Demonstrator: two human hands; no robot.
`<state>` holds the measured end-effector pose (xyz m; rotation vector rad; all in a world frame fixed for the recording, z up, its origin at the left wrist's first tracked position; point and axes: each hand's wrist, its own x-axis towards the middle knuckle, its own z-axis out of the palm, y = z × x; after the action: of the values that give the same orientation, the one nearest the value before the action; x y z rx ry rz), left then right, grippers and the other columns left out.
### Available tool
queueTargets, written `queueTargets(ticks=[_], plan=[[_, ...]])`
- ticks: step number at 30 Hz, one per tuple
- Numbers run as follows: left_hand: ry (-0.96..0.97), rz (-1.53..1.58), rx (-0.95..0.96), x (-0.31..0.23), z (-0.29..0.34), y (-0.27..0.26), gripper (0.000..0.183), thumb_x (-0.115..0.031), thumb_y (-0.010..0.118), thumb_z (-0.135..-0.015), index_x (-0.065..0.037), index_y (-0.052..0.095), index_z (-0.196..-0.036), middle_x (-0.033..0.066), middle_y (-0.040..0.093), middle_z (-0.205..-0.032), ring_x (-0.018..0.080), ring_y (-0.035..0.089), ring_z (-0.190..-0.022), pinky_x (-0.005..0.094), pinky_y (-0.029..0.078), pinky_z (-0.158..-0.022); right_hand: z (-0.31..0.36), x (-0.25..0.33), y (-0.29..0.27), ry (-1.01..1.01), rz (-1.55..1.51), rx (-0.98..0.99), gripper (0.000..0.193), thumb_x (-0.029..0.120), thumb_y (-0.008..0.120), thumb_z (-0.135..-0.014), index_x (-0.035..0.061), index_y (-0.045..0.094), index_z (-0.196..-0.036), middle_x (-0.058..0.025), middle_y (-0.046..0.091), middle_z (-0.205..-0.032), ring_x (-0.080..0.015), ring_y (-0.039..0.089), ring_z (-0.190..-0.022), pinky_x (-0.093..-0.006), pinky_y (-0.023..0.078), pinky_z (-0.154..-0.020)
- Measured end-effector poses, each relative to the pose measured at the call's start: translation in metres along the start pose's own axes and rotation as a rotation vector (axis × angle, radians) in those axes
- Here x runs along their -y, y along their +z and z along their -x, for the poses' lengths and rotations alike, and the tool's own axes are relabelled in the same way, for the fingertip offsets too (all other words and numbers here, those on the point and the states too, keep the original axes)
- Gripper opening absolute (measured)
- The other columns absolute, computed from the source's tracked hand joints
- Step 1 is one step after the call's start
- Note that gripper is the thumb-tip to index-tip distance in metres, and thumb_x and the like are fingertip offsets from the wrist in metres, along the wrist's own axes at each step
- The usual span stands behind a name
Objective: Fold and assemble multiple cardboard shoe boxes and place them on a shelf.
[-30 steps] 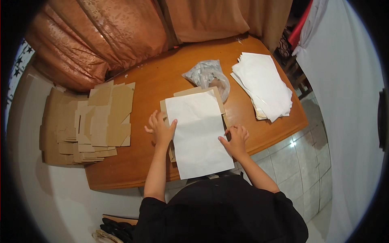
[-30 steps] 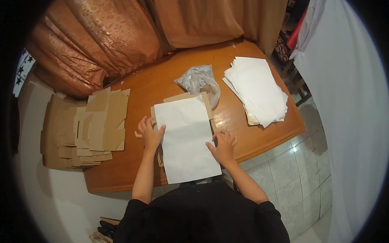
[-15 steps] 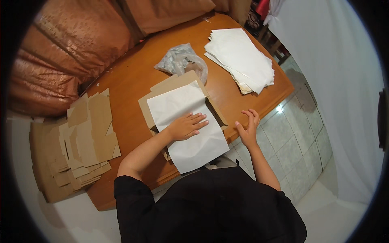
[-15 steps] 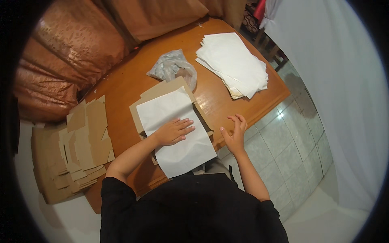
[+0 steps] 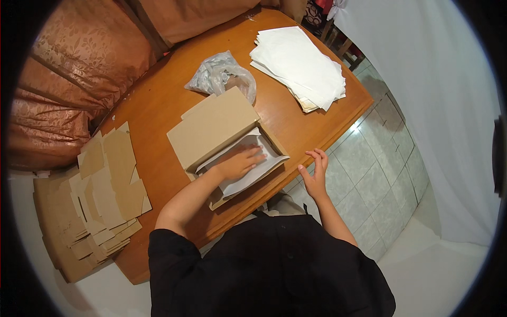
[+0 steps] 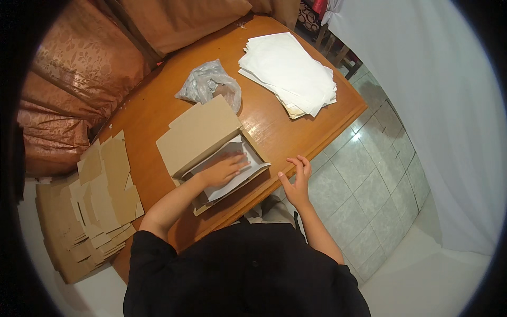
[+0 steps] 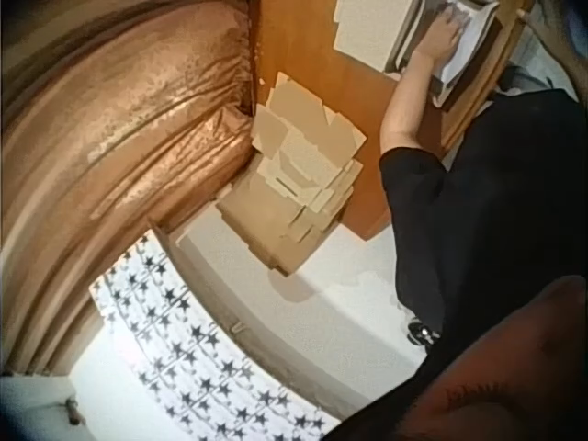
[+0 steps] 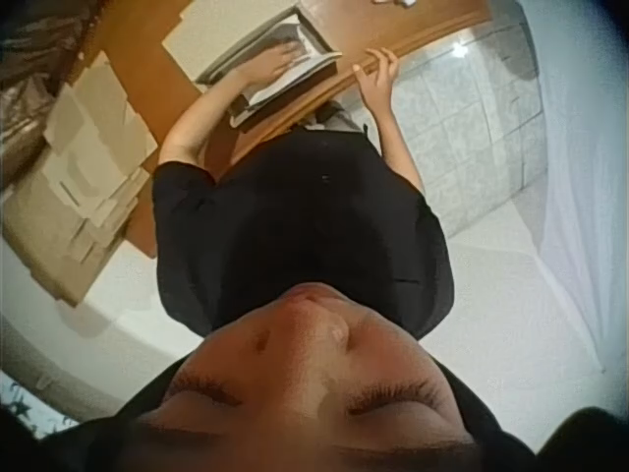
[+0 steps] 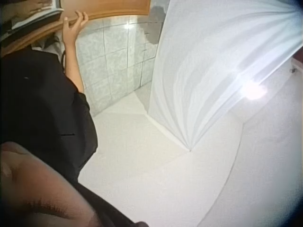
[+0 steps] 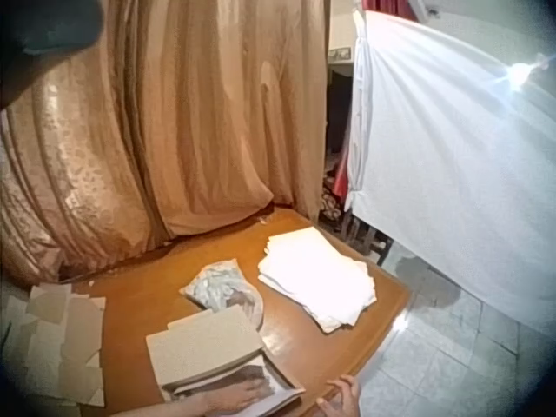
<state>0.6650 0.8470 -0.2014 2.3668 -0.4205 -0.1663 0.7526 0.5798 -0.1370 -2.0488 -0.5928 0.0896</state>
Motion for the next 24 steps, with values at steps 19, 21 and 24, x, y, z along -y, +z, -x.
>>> queueTargets(ticks=[19, 21, 24], plan=[[-0.297, -0.289, 0.175, -0.010, 0.047, -0.012, 0.052, -0.029, 0.041, -0.091, -0.013, 0.031, -0.139, 0.0127, 0.025, -0.146, 0.0331, 0.020, -0.136, 0.0482, 0.023, -0.109, -0.051, 0.013, 0.022, -0.145, -0.159, 0.133, 0.036, 0.017, 0.064, -0.078, 0.0062, 0.053, -0.111, -0.0175, 0.038, -0.122, -0.0321, 0.038, -0.115, -0.0400, 0.028, -0.099], [-0.322, -0.318, 0.224, -0.025, 0.040, -0.023, 0.051, -0.030, 0.041, -0.091, -0.010, 0.034, -0.138, 0.0137, 0.028, -0.145, 0.0322, 0.022, -0.135, 0.0477, 0.024, -0.108, -0.054, 0.012, 0.021, -0.147, -0.165, 0.162, 0.036, 0.017, 0.064, -0.078, 0.0058, 0.053, -0.111, -0.0175, 0.039, -0.121, -0.0320, 0.039, -0.115, -0.0402, 0.029, -0.099], [-0.478, -0.064, 0.296, -0.056, 0.037, -0.052, 0.052, -0.038, 0.045, -0.090, -0.006, 0.044, -0.131, 0.0163, 0.043, -0.135, 0.0304, 0.035, -0.129, 0.0417, 0.031, -0.104, -0.060, 0.018, 0.016, -0.154, -0.210, 0.276, 0.035, 0.019, 0.065, -0.077, 0.0062, 0.055, -0.108, -0.0155, 0.044, -0.118, -0.0309, 0.039, -0.115, -0.0387, 0.029, -0.099]])
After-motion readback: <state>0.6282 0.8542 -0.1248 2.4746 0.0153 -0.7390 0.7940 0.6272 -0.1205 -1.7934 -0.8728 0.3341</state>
